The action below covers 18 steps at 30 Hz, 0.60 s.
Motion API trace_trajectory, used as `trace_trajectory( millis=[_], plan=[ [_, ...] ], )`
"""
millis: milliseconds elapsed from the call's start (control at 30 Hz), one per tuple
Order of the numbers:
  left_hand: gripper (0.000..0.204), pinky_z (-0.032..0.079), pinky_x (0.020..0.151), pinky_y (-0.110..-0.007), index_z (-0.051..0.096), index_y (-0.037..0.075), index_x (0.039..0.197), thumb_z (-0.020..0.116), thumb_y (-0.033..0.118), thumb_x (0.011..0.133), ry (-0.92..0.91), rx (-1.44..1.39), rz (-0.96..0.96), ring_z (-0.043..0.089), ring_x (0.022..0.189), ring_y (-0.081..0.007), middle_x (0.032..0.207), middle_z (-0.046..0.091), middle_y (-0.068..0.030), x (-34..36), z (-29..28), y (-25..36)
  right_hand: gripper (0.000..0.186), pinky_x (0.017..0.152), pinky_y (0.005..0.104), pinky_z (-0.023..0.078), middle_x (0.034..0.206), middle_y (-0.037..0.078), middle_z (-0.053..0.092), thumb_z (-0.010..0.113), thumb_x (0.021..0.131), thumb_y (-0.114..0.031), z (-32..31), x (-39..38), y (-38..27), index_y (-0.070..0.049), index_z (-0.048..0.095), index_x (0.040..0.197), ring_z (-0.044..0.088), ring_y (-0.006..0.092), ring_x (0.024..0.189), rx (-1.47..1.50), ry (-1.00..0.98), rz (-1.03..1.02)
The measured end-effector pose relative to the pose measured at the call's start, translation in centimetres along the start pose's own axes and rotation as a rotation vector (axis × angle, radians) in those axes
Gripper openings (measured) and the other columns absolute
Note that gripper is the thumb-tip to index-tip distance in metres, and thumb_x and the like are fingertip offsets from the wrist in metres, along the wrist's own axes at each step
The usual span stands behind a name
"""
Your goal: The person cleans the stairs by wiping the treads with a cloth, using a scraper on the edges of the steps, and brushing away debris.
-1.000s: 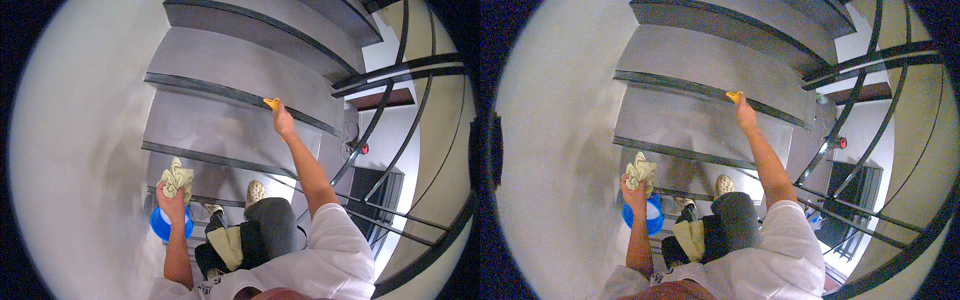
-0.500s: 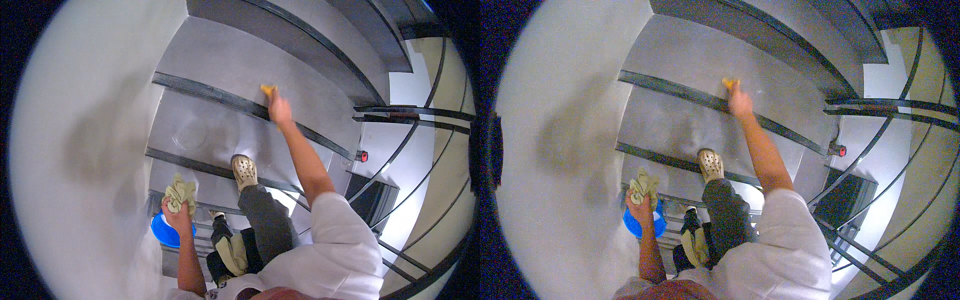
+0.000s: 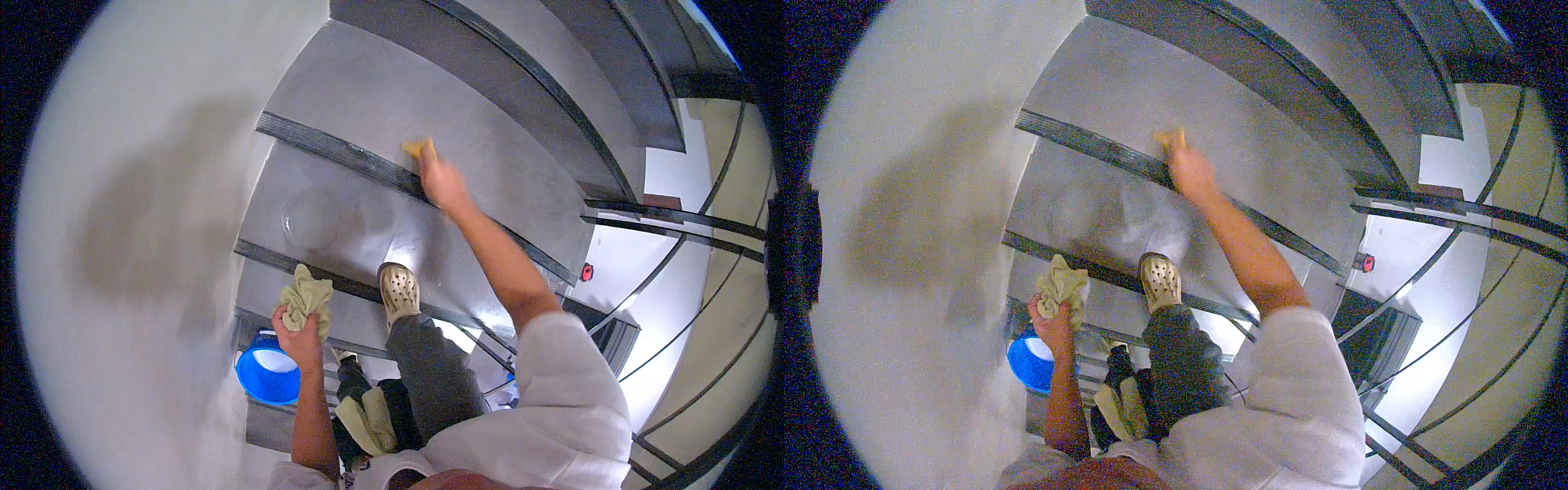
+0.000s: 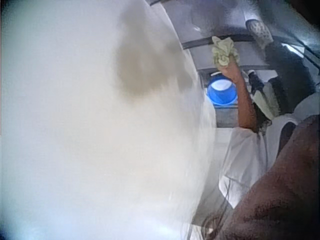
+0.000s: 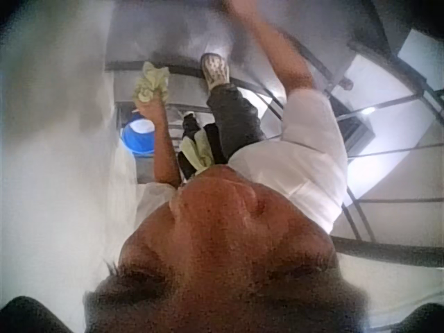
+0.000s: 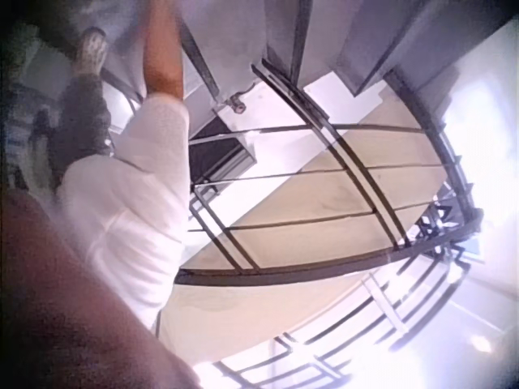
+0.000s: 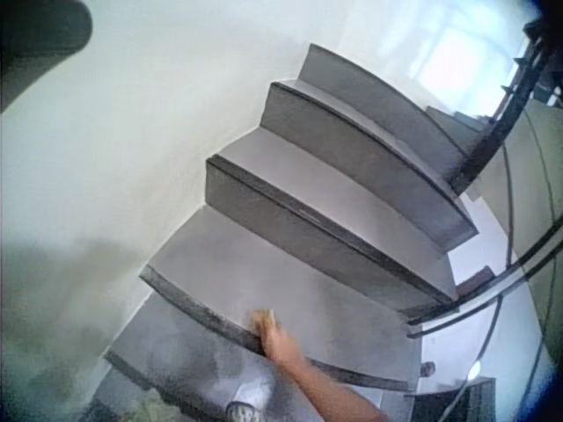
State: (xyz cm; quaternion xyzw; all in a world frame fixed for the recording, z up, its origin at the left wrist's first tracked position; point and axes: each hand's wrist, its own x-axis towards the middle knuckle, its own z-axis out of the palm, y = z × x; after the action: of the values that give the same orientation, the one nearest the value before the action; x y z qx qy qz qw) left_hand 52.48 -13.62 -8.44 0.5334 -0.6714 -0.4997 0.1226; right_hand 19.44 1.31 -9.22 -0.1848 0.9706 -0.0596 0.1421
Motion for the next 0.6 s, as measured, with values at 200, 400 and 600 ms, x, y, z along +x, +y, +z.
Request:
trace_trajectory(
  millis=[200,400,600],
  plan=[
    [0.043,0.038,0.082,-0.031,0.047,0.001,0.098,0.067,0.001,0.06,0.038,-0.037,0.037,0.049,0.089,-0.0217,0.095,0.05,-0.0105,-1.0,-0.9,-1.3,0.027,0.057,0.0497,0.046,0.073,0.022,0.059,0.035,0.087,-0.023,2.2,-0.9,-0.8,-0.008,0.045,0.108,0.058,0.039,0.068,-0.018,0.244,-0.043],
    [0.044,0.037,0.085,-0.033,0.048,0.001,0.098,0.067,0.003,0.059,0.033,0.033,0.071,0.049,0.095,-0.0269,0.1,0.05,-0.0135,-0.2,-0.5,-0.1,0.026,0.065,0.0483,0.046,0.083,0.024,0.058,0.036,0.085,-0.021,-0.9,4.4,-3.3,-0.006,0.046,0.104,0.057,0.0389,0.077,0.026,0.056,0.016],
    [0.07,0.038,0.086,-0.037,0.036,0.005,0.119,0.068,0.005,0.057,-0.129,0.136,0.325,0.047,0.101,-0.0317,0.107,0.049,-0.0173,5.7,1.8,3.3,0.028,0.067,0.0484,0.045,0.084,0.024,0.057,0.034,0.087,-0.025,-2.1,12.4,-2.5,-0.006,0.047,0.103,0.057,0.0385,0.079,0.05,0.193,0.011]
  ],
)
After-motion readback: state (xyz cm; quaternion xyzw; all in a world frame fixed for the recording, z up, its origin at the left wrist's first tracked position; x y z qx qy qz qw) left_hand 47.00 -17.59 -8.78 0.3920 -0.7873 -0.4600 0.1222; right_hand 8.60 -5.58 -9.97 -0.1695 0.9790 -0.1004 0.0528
